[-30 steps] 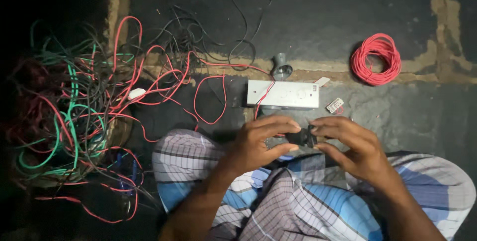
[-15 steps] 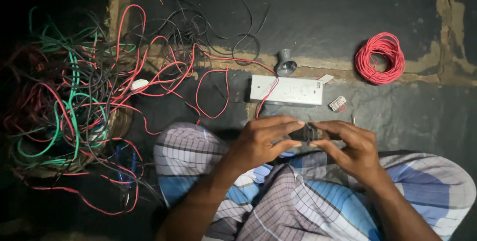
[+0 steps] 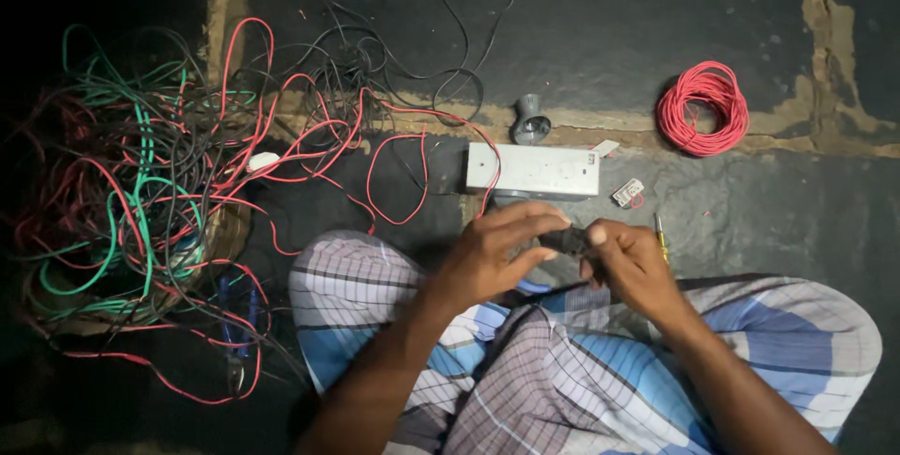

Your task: The person sits on the floor and uses a screwdriver to connect red wires to a small black cylindrical component and a white plastic switch. They strip wire ends, insert them into terminals, and tighten the screws to secure the connections.

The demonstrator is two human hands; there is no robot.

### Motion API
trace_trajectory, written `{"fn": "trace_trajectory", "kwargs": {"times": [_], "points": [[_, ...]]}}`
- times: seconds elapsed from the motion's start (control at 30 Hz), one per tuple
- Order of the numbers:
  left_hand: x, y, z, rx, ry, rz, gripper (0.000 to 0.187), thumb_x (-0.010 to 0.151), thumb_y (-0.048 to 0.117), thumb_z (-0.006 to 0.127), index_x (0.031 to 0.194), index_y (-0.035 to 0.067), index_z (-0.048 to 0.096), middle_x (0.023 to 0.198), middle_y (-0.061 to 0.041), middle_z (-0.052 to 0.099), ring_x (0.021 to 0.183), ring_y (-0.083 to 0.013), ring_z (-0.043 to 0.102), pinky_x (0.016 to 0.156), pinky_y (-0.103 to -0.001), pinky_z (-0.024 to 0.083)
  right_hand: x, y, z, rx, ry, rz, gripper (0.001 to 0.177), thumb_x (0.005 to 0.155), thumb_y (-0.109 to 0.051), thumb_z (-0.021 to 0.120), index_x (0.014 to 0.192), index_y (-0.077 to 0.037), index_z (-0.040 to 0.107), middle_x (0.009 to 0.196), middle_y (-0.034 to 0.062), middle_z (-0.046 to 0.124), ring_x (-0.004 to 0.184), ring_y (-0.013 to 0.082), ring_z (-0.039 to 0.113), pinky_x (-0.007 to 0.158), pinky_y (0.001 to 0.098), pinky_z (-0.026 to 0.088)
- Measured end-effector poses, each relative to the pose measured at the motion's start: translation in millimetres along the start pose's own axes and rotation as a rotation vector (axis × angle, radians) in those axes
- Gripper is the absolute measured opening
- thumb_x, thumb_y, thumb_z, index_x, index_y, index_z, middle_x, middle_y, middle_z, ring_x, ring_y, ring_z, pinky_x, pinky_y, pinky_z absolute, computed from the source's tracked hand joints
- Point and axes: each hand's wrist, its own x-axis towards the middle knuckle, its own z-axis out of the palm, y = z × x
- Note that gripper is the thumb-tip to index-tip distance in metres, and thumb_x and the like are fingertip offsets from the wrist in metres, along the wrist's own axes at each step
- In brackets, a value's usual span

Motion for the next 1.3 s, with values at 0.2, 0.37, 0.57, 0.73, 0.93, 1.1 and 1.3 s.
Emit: {"fn": "trace_trajectory", "kwargs": {"times": [0.2,0.37,0.57,0.73,0.93,1.1,1.3], "points": [[0,-4,-8,-0.076,-0.018,-0.094,0.038,0.09,0.008,0.078,0.127,0.004,0.067,0.122,-0.011,0.071,0.11,-0.0236,0.071,0.092,-0.034,0.058,-1,-40,-15,-0.377,0.019,-0.209,0.047,0.105,-0.041,0.045,0.11,-0.002,0.072,0.077,0.0045,0.076,0.062,0.0103,0.069,0.059,0.025,0.056],[0,-6,-6,-0.176,-0.018,-0.174,0.039,0.091,0.008,0.077,0.128,0.004,0.068,0.122,-0.009,0.071,0.11,-0.0159,0.07,0.089,-0.029,0.061,-5,-64,-5,-0.479,0.072,-0.075,0.051,0.078,-0.022,0.079,0.126,-0.006,0.071,0.081,0.0092,0.077,0.061,0.0143,0.068,0.053,0.0301,0.052],[-3,-8,-7,-0.202,-0.012,-0.198,0.04,0.092,0.01,0.078,0.129,0.005,0.067,0.121,-0.007,0.071,0.103,-0.0118,0.07,0.087,-0.027,0.06,-5,-58,-6,-0.286,0.037,-0.222,0.045,0.082,-0.008,0.079,0.126,-0.005,0.069,0.098,0.0063,0.077,0.068,0.0111,0.071,0.06,0.025,0.058],[-3,-7,-8,-0.096,-0.037,-0.273,0.044,0.088,0.015,0.083,0.129,0.006,0.07,0.103,-0.006,0.074,0.08,-0.01,0.062,0.069,-0.026,0.052,-6,-55,-6,-0.3,0.079,-0.237,0.039,0.081,-0.007,0.08,0.12,-0.003,0.073,0.095,0.0078,0.075,0.072,0.012,0.07,0.061,0.0248,0.058],[-3,-6,-6,-0.191,0.01,-0.299,0.042,0.088,0.022,0.081,0.123,0.004,0.066,0.1,-0.004,0.072,0.077,-0.0078,0.064,0.065,-0.026,0.053,-8,-61,-3,-0.321,0.112,-0.334,0.038,0.08,-0.006,0.081,0.118,-0.002,0.073,0.099,0.0083,0.075,0.08,0.0126,0.071,0.065,0.0251,0.057],[-4,-16,-2,-0.085,0.025,-0.159,0.035,0.099,0.034,0.073,0.112,0.003,0.068,0.099,-0.007,0.071,0.085,-0.013,0.069,0.072,-0.028,0.057,-8,-62,0,-0.423,0.115,-0.508,0.038,0.081,-0.008,0.082,0.117,-0.002,0.073,0.11,0.0108,0.076,0.092,0.0158,0.072,0.076,0.0275,0.057],[-7,-22,5,-0.051,-0.023,-0.266,0.041,0.102,0.041,0.064,0.1,0.002,0.073,0.078,-0.007,0.067,0.069,-0.0129,0.063,0.062,-0.03,0.049,-10,-58,7,-0.404,0.12,-0.532,0.038,0.081,-0.009,0.083,0.117,-0.002,0.073,0.111,0.0114,0.076,0.092,0.0156,0.072,0.075,0.0269,0.056]]}}
